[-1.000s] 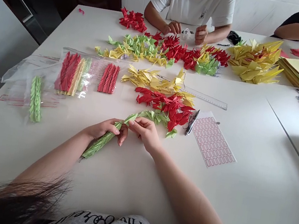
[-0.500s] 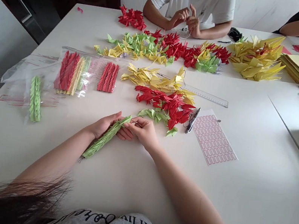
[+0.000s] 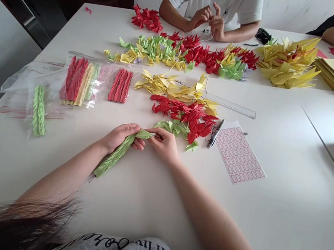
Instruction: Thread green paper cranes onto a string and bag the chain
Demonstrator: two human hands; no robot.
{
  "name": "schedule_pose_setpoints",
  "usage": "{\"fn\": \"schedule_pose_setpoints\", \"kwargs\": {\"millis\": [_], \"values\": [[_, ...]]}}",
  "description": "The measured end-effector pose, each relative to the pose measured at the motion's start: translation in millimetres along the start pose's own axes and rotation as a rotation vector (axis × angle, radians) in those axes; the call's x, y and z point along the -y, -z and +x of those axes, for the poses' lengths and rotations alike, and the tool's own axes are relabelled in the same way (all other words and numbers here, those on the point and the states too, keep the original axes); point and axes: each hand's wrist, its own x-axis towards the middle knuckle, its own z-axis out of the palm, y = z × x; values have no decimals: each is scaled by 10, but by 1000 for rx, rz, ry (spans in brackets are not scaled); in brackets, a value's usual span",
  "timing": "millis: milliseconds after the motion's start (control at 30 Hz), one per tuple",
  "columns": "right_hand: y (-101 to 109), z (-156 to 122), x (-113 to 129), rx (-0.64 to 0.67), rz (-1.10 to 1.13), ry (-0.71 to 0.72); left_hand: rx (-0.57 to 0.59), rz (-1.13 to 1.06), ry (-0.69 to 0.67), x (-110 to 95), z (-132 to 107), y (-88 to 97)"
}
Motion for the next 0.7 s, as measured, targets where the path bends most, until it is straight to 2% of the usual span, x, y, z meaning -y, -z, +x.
{"fn": "schedule_pose_setpoints", "kwargs": {"millis": [167,300,400,567,700], "values": [[6,-3,-7,-9,-11,-7,-35,17,-49,10,-12,-27],[-11,-16,-3,-54,0,-13,-102,190,-163,28,-26,-48],[-19,-21,13,-14,9,-12,-141,301,-250,57,-17,-49],[-16,-33,12,2,-52,14,-277,243,-292,90,17,-14],[-8,-31,-45,-46,-86,28,-311,213,-285,89,35,0]]}}
